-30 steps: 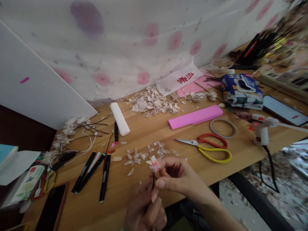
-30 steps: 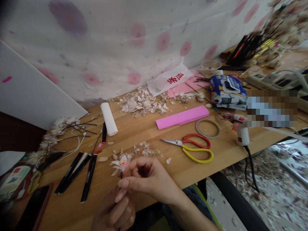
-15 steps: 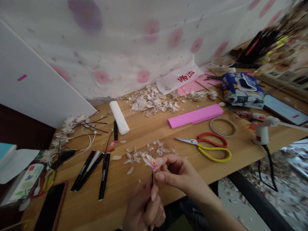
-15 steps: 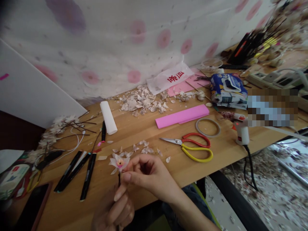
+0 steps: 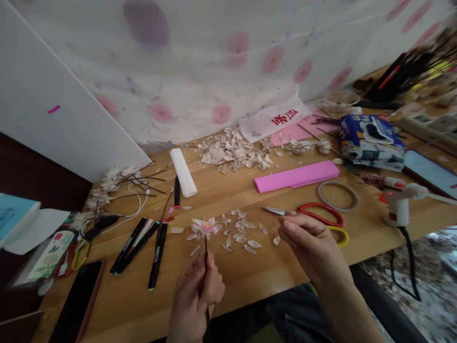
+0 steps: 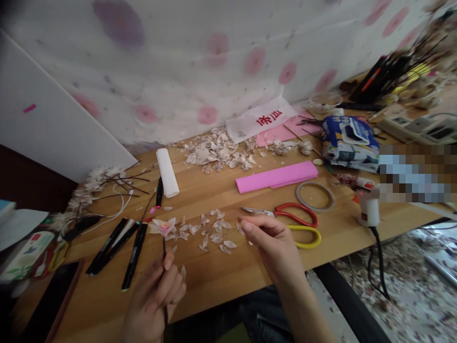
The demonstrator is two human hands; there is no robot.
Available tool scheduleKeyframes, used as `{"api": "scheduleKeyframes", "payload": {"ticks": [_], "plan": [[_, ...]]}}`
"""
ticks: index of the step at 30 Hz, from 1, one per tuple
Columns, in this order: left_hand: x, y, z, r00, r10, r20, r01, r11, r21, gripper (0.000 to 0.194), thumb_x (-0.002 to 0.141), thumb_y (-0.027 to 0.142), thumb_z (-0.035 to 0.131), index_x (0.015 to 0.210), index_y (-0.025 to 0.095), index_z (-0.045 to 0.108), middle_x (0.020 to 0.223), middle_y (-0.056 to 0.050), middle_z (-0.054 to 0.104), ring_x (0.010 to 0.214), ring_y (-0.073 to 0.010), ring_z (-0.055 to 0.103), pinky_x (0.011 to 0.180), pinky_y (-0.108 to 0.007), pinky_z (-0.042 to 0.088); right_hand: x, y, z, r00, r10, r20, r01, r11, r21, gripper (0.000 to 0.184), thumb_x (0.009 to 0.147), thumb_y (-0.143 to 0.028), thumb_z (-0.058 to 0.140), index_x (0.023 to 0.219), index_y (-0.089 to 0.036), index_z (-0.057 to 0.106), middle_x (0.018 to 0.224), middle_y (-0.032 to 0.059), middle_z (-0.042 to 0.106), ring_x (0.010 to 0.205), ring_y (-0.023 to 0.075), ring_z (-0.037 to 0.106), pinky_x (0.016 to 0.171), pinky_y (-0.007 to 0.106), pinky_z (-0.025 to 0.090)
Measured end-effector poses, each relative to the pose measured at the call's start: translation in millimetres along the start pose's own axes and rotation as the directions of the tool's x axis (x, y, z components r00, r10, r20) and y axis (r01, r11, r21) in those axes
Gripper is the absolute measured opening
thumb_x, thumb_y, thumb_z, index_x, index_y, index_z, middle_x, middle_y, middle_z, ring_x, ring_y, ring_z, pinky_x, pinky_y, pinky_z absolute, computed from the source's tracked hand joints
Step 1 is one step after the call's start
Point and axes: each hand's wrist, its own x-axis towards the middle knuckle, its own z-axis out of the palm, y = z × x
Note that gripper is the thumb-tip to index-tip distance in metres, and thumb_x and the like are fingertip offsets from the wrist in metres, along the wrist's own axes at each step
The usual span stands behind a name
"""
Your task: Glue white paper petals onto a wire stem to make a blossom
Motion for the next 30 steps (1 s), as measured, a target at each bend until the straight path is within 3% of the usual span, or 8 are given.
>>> {"api": "scheduleKeyframes", "payload": {"ticks": [3,6,10,13,17,20,24,30], "plan": [[-2.1,-1.0,2.3,0.998,0.024,-0.059,-0.018,0.996,0.087,0.028,0.098,0.042,0.066,0.084,0.023,0.081,0.044,0.012,0.017,0.04,-0.0056,0.008,0.042,-0.017,0.022,-6.5,-0.2,6.0,1.0,-0.017,0.014,0.017,1.0,-0.007,0.029,0.061,-0.044,0.098,0.062,-0.025,0.077,0.059,-0.0017,0.06,0.059,0.0118,0.047,0.055,0.026,0.039],[-3.1,-3.9,3.3,0.997,0.006,-0.08,0.003,0.993,0.114,0.029,0.098,0.044,0.066,0.084,0.023,0.08,0.044,0.012,0.019,0.04,-0.0054,0.01,0.043,-0.017,0.023,-15.1,-0.6,19.1,0.995,-0.029,0.092,0.032,0.999,-0.031,0.034,0.07,-0.046,0.094,0.06,-0.023,0.071,0.056,-0.0034,0.054,0.058,0.0115,0.045,0.055,0.025,0.038],[-4.4,-10.0,2.1,0.996,-0.035,-0.084,0.044,0.994,0.104,0.029,0.098,0.044,0.066,0.083,0.023,0.079,0.043,0.012,0.021,0.038,-0.0047,0.01,0.042,-0.017,0.022,-21.8,-5.1,35.1,0.944,-0.098,0.314,0.168,0.964,-0.204,0.038,0.091,-0.053,0.073,0.069,-0.021,0.077,0.058,0.0001,0.06,0.054,0.0119,0.047,0.054,0.026,0.038],[-7.3,-13.3,3.1,0.989,-0.06,-0.134,0.075,0.991,0.111,0.027,0.093,0.047,0.073,0.083,0.022,0.078,0.045,0.012,0.027,0.04,-0.0041,0.012,0.042,-0.017,0.019,-24.9,-8.8,44.4,0.907,-0.109,0.406,0.241,0.927,-0.289,0.031,0.098,-0.044,0.065,0.085,-0.023,0.083,0.062,0.0006,0.064,0.057,0.0131,0.053,0.058,0.027,0.042],[-11.2,-12.8,8.6,0.983,-0.054,-0.177,0.089,0.976,0.197,0.029,0.092,0.049,0.073,0.083,0.022,0.074,0.044,0.009,0.038,0.039,-0.0055,0.018,0.042,-0.02,0.019,-28.4,-9.2,53.5,0.907,-0.12,0.404,0.246,0.929,-0.277,0.015,0.091,-0.032,0.076,0.103,-0.026,0.083,0.072,0.0005,0.069,0.067,0.0143,0.059,0.064,0.026,0.047],[-11.6,-12.8,12.0,0.982,-0.052,-0.181,0.097,0.963,0.25,0.03,0.092,0.05,0.072,0.08,0.023,0.071,0.044,0.008,0.043,0.037,-0.0065,0.022,0.04,-0.022,0.019,-29.3,-7.7,56.9,0.914,-0.128,0.385,0.23,0.946,-0.229,0.011,0.087,-0.033,0.08,0.094,-0.026,0.085,0.073,0.0013,0.07,0.067,0.0141,0.058,0.063,0.026,0.047],[-10.5,-17.7,10.8,0.989,0.011,-0.149,0.029,0.965,0.259,0.033,0.094,0.05,0.069,0.08,0.02,0.071,0.04,0.01,0.038,0.036,-0.0042,0.019,0.039,-0.019,0.014,-28.4,-6.5,57.8,0.916,-0.1,0.389,0.208,0.947,-0.246,0.015,0.088,-0.037,0.079,0.082,-0.024,0.084,0.069,0.0021,0.07,0.066,0.0147,0.058,0.062,0.027,0.045],[-10.2,-21.2,4.7,0.986,0.023,-0.163,0.024,0.959,0.281,0.032,0.094,0.048,0.071,0.08,0.019,0.071,0.044,0.007,0.051,0.034,-0.0023,0.025,0.038,-0.017,0.014,-27.5,-7.5,57.8,0.912,-0.086,0.401,0.205,0.943,-0.263,0.023,0.089,-0.041,0.078,0.077,-0.022,0.082,0.066,0.0023,0.069,0.064,0.0152,0.057,0.061,0.028,0.043]]}}
